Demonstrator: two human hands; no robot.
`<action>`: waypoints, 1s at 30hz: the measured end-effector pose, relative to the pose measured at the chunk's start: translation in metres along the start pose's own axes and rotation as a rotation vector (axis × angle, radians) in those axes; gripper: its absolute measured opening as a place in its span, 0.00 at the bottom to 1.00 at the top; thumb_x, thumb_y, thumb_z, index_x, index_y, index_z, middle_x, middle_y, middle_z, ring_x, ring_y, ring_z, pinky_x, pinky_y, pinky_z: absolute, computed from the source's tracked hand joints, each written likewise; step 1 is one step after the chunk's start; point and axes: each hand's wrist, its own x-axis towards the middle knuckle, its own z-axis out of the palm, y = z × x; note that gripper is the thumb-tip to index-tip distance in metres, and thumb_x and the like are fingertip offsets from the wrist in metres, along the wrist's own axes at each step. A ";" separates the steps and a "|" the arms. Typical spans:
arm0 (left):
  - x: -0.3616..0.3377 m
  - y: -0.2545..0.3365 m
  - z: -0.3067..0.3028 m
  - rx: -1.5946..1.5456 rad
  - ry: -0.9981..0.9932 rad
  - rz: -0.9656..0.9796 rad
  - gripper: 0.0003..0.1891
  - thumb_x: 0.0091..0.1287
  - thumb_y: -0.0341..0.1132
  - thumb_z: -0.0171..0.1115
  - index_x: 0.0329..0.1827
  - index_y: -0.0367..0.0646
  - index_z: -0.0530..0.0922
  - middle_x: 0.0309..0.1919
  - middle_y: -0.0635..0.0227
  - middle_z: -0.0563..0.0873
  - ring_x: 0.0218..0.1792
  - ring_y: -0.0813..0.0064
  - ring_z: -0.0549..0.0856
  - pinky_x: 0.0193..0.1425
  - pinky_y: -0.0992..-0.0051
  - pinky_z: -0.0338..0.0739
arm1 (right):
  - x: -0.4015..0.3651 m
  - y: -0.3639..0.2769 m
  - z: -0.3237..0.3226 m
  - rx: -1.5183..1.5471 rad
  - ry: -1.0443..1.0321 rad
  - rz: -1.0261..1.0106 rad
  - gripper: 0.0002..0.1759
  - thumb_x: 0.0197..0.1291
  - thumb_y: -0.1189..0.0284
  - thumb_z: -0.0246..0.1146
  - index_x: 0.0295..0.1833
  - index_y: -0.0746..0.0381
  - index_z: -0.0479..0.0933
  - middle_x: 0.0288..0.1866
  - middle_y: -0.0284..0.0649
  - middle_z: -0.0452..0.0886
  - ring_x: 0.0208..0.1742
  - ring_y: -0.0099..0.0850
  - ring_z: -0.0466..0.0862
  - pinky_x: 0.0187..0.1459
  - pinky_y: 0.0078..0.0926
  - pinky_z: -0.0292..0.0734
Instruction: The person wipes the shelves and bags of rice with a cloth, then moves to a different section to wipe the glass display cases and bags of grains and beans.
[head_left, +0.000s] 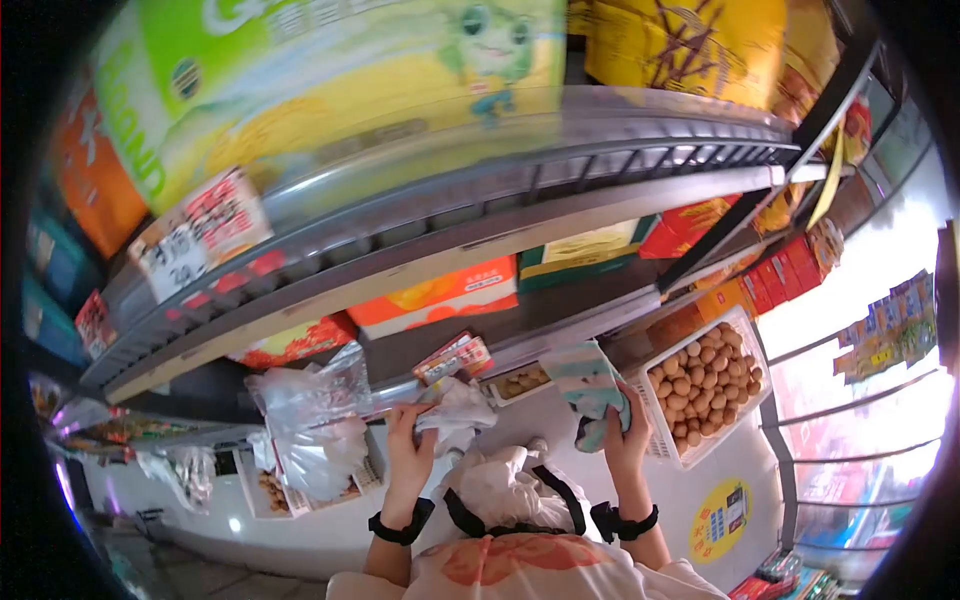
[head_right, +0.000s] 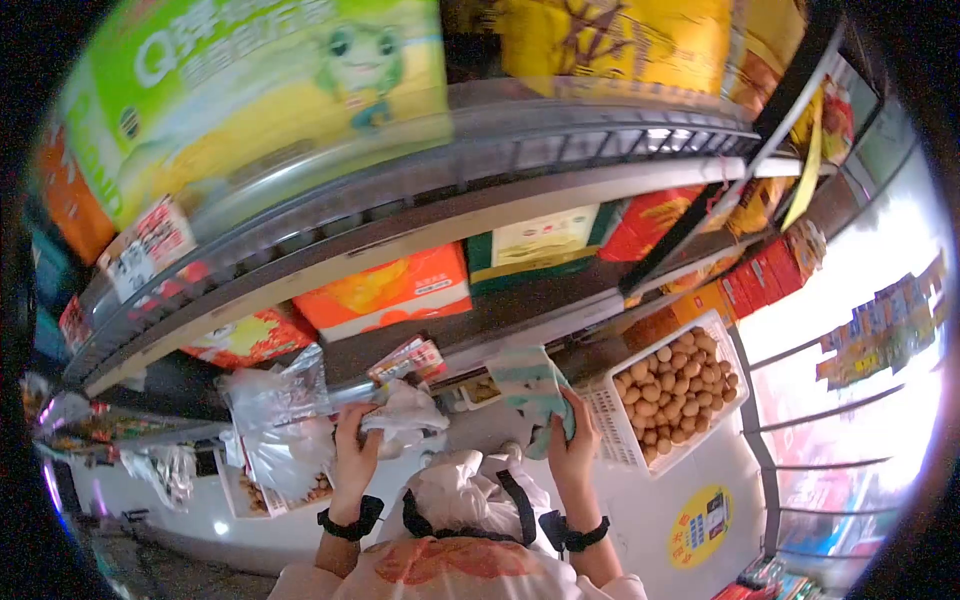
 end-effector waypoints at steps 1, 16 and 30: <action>-0.001 0.007 -0.003 0.015 0.065 0.107 0.15 0.53 0.21 0.56 0.45 0.36 0.78 0.47 0.58 0.78 0.46 0.63 0.78 0.51 0.72 0.71 | -0.004 0.003 0.006 0.001 0.005 -0.018 0.17 0.54 0.82 0.57 0.52 0.65 0.75 0.39 0.50 0.78 0.41 0.42 0.80 0.47 0.30 0.73; -0.108 -0.015 -0.055 -0.464 0.364 -0.132 0.19 0.65 0.30 0.52 0.59 0.35 0.72 0.53 0.63 0.79 0.55 0.73 0.76 0.62 0.74 0.66 | -0.002 -0.038 0.055 0.280 -0.269 -0.184 0.09 0.54 0.80 0.61 0.42 0.69 0.74 0.28 0.40 0.76 0.30 0.23 0.74 0.34 0.23 0.71; -0.248 -0.047 0.062 -0.574 0.842 -0.333 0.24 0.72 0.38 0.44 0.67 0.35 0.62 0.62 0.61 0.71 0.65 0.69 0.67 0.70 0.74 0.56 | 0.026 0.012 0.003 0.328 -0.710 -0.403 0.10 0.53 0.78 0.63 0.41 0.68 0.73 0.30 0.44 0.78 0.31 0.27 0.78 0.36 0.23 0.73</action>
